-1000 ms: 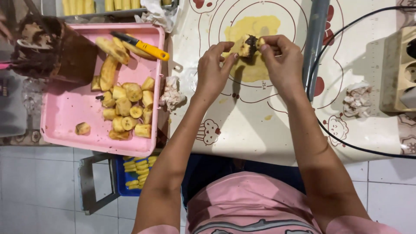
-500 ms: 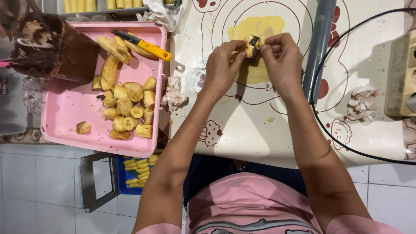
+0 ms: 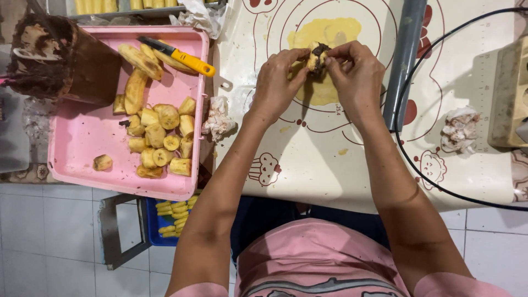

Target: The person cuts a banana into pieces, spreads a dark paste onto a piece, and places it onto a yellow dough sheet. They then add more banana pieces and fold the dough over the filling.

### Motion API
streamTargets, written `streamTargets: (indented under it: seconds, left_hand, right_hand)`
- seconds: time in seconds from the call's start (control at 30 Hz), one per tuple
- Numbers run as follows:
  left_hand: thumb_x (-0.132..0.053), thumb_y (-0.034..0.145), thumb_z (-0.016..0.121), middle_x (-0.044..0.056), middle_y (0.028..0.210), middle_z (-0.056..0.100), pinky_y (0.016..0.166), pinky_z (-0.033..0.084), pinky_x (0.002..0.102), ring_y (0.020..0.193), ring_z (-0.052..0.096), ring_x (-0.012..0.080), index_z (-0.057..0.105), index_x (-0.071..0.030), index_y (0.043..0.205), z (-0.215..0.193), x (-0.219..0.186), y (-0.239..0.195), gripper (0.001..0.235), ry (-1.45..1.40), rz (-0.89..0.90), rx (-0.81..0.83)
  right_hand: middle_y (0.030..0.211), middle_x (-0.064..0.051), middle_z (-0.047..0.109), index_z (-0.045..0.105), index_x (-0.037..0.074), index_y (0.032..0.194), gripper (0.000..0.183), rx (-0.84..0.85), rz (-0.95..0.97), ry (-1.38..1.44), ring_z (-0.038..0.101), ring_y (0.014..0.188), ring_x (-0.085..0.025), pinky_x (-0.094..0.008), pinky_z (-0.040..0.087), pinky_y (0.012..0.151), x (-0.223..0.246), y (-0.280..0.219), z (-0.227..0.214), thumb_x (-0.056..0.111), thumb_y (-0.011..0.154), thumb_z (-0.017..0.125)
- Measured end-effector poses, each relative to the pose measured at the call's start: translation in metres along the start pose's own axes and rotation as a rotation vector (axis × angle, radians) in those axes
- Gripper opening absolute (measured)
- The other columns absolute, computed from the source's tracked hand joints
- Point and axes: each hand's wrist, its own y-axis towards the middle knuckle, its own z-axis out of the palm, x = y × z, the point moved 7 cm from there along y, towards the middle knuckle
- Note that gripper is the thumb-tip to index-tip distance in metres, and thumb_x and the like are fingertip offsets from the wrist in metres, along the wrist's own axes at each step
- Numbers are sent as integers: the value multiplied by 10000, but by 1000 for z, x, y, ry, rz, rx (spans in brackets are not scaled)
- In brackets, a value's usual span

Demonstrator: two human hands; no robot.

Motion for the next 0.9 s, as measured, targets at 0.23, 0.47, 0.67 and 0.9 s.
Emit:
streamTargets:
  seconds: [0.23, 0.47, 0.67, 0.9]
  left_hand:
    - [-43, 933, 694, 159, 1214, 719, 883, 654, 349, 1055, 716, 253, 641, -67, 1303, -3, -2, 0, 375, 26, 27, 5]
    - [-65, 939, 681, 91, 1153, 743, 855, 603, 373, 1047, 686, 235, 650, -102, 1285, -4, -7, -1, 349, 71, 56, 11]
    - [-69, 934, 697, 82, 1097, 762, 838, 575, 365, 988, 686, 230, 661, -108, 1281, 1, -5, 0, 351, 132, 99, -12]
    - [-53, 959, 652, 74, 1177, 751, 856, 605, 314, 997, 691, 188, 635, -147, 1342, -2, 4, -6, 395, 72, 57, -5]
  right_hand:
    - [975, -79, 644, 779, 89, 1032, 81, -20, -114, -115, 554, 741, -119, -271, 494, 642, 5, 1, 0, 26, 986, 758]
    - [1004, -119, 600, 792, 45, 1121, 152, -3, -219, -135, 570, 778, -209, -333, 493, 654, 14, -5, -1, -17, 1006, 715]
    - [1046, -126, 586, 772, 2, 1149, 192, 2, -215, -117, 584, 809, -187, -279, 571, 683, 10, -7, -4, -66, 994, 681]
    - [1079, -191, 594, 700, -22, 1248, 225, 15, -289, -237, 593, 889, -278, -405, 498, 761, 14, -25, -19, -33, 1064, 571]
